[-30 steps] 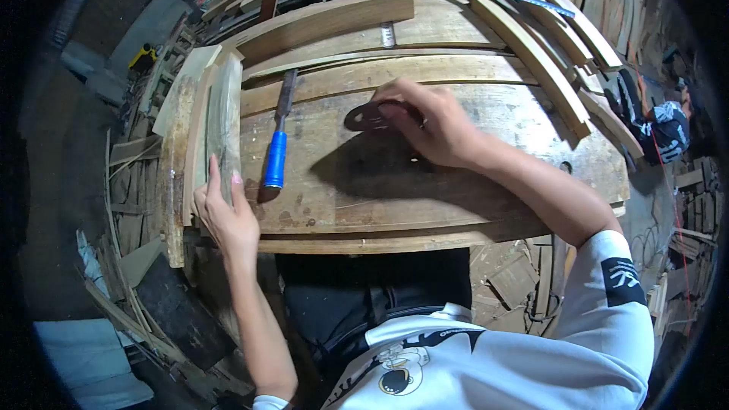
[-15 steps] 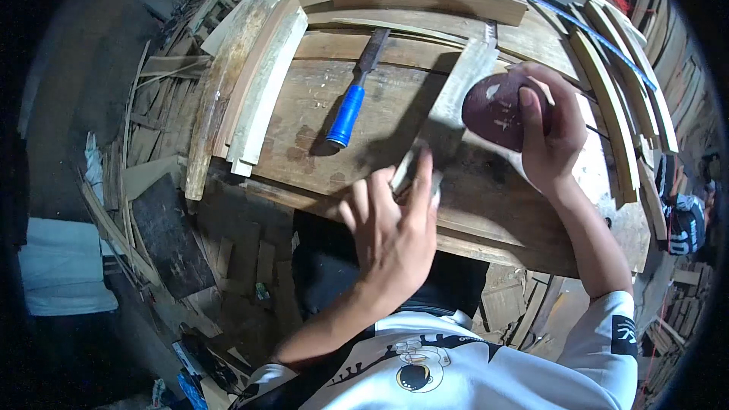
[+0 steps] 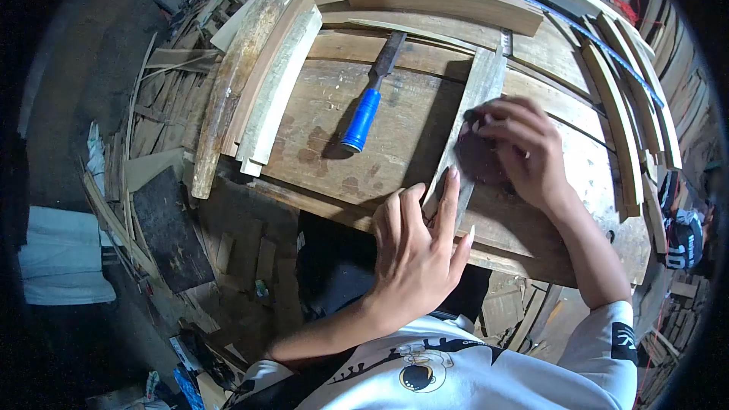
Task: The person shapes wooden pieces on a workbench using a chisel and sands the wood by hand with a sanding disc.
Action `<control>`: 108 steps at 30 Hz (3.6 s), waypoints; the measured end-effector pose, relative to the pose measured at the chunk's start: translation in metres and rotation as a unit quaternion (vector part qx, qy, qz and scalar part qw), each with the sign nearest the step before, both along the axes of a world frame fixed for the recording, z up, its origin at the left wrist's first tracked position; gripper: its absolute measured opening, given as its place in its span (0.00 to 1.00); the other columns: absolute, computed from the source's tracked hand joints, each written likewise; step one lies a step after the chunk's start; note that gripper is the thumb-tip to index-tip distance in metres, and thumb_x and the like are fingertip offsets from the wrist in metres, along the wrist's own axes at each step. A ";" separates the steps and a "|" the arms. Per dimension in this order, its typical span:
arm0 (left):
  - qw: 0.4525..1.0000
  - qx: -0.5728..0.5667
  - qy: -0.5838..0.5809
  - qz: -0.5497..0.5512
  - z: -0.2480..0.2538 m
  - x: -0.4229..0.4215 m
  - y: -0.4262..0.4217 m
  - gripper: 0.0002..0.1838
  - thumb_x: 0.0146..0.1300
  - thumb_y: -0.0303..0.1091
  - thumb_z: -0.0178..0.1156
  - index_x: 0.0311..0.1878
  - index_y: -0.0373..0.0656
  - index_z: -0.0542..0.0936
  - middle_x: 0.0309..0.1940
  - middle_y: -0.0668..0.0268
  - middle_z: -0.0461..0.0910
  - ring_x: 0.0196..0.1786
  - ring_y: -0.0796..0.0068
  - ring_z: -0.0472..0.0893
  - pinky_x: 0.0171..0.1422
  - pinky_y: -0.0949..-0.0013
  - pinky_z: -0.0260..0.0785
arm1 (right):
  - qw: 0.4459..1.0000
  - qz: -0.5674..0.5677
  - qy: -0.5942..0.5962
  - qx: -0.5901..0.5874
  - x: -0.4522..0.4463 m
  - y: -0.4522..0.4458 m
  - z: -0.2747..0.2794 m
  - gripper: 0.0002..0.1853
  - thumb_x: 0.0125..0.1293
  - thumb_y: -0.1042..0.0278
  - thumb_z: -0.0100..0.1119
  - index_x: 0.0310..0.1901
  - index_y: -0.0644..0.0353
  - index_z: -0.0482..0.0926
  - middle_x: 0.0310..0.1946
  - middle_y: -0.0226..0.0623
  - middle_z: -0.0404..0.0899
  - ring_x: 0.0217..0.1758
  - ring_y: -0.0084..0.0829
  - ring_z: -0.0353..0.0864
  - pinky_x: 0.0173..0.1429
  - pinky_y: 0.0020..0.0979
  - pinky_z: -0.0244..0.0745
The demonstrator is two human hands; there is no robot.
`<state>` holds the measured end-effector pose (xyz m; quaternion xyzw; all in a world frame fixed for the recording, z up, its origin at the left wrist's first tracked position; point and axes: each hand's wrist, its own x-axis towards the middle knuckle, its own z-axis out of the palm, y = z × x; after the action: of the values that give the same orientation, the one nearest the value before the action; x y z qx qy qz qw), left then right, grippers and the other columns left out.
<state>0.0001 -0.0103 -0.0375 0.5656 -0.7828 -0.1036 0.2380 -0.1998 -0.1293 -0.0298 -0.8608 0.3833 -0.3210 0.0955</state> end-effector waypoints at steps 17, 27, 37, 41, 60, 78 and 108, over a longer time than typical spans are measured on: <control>0.999 0.023 -0.018 0.026 0.000 0.000 0.000 0.42 0.70 0.42 0.62 0.82 0.40 0.57 0.60 0.44 0.67 0.60 0.46 0.70 0.64 0.41 0.61 | 0.977 0.154 0.130 0.071 0.003 0.004 0.008 0.46 0.74 0.29 0.43 0.75 0.67 0.67 0.77 0.54 0.65 0.84 0.56 0.56 0.87 0.56 0.43; 1.000 -0.016 0.017 0.013 -0.007 0.000 0.000 0.46 0.70 0.40 0.63 0.84 0.40 0.51 0.60 0.39 0.68 0.58 0.43 0.71 0.64 0.40 0.61 | 0.977 0.176 0.111 0.054 0.003 -0.003 0.006 0.51 0.70 0.24 0.45 0.74 0.68 0.70 0.76 0.55 0.67 0.82 0.57 0.60 0.86 0.58 0.46; 1.000 -0.008 0.016 0.011 -0.003 0.000 0.001 0.49 0.68 0.38 0.64 0.85 0.40 0.46 0.58 0.42 0.67 0.60 0.41 0.69 0.68 0.37 0.59 | 0.980 0.171 0.088 0.059 0.004 -0.002 0.003 0.49 0.71 0.26 0.46 0.74 0.68 0.70 0.76 0.54 0.67 0.84 0.56 0.58 0.86 0.58 0.45; 0.999 0.009 0.037 0.005 0.000 0.001 -0.001 0.53 0.67 0.37 0.65 0.85 0.38 0.43 0.57 0.44 0.65 0.61 0.43 0.69 0.69 0.39 0.57 | 0.963 0.254 0.082 0.044 0.011 -0.006 0.003 0.46 0.72 0.28 0.47 0.71 0.69 0.73 0.73 0.57 0.71 0.80 0.57 0.64 0.85 0.58 0.51; 0.999 -0.022 0.006 0.026 -0.004 -0.001 0.001 0.47 0.69 0.43 0.62 0.83 0.35 0.52 0.56 0.45 0.71 0.58 0.46 0.71 0.64 0.41 0.60 | 0.979 0.141 0.146 0.011 0.003 -0.019 0.003 0.50 0.72 0.25 0.41 0.77 0.67 0.64 0.79 0.54 0.63 0.85 0.53 0.55 0.88 0.54 0.43; 0.948 0.163 0.270 0.051 -0.014 0.044 0.027 0.43 0.73 0.51 0.62 0.78 0.27 0.61 0.27 0.48 0.85 0.28 0.55 0.88 0.35 0.58 0.79 | 0.988 0.102 0.114 0.006 -0.012 -0.033 -0.007 0.42 0.75 0.34 0.46 0.72 0.67 0.71 0.74 0.56 0.69 0.82 0.56 0.60 0.86 0.55 0.49; 0.995 -0.002 0.089 0.051 -0.018 0.032 0.020 0.24 0.60 0.44 0.75 0.45 0.40 0.72 0.21 0.54 0.81 0.22 0.51 0.84 0.28 0.56 0.77 | 0.987 0.129 0.087 -0.029 -0.008 -0.029 0.002 0.42 0.74 0.29 0.41 0.57 0.68 0.81 0.60 0.55 0.79 0.69 0.57 0.74 0.78 0.55 0.63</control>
<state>0.0319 0.0097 -0.0554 0.5932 -0.7284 -0.1400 0.3129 -0.2079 -0.1583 -0.0278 -0.9301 0.2661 -0.2410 0.0773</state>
